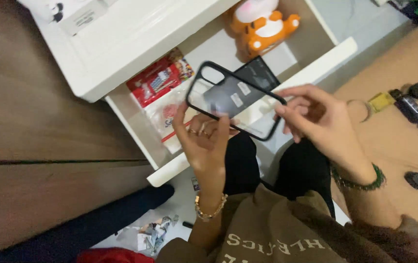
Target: The person organizes various small items from a bed into a white drawer. They place a red packet, a white envelope, a black box, a cat-shaped toy, a phone case, and several bottles into the drawer one by one.
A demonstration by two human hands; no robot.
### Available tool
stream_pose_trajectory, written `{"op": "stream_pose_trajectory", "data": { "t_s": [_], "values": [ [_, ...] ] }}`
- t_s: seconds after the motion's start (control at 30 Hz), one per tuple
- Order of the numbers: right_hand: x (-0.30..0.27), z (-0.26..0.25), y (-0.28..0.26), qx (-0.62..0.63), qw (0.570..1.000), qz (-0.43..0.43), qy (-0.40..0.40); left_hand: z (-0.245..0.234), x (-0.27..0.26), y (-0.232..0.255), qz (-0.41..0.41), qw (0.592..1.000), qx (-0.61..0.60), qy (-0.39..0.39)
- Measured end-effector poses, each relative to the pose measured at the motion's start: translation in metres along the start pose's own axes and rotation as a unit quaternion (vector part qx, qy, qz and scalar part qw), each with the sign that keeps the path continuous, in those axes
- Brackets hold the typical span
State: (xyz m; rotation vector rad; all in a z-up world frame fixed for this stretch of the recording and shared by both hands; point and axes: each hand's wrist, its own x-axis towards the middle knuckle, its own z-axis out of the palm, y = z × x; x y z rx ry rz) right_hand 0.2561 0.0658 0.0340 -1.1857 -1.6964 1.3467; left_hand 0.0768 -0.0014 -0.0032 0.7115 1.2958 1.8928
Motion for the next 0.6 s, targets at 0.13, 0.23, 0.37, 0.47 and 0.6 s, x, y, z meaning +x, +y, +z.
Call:
{"op": "stream_pose_trajectory", "data": {
  "t_s": [0.13,0.23,0.37,0.47,0.6],
  "values": [
    [0.041,0.021,-0.007,0.008,0.999,0.017,-0.033,-0.024,0.019,0.012,-0.023,1.000,-0.018,0.005],
    [0.082,0.030,0.002,-0.027,0.997,0.015,-0.070,-0.044,0.030,0.019,-0.030,0.992,0.124,0.019],
    [0.137,0.042,0.008,-0.073,0.989,0.003,-0.132,-0.059,0.039,0.021,-0.076,0.940,0.329,-0.035],
    [0.182,0.048,0.031,-0.144,0.979,-0.030,-0.138,-0.060,0.046,0.018,-0.051,0.907,0.413,-0.068],
    [0.237,0.045,0.070,-0.338,0.916,-0.207,-0.065,-0.062,0.052,0.008,0.030,0.861,0.496,-0.113]
  ]
}}
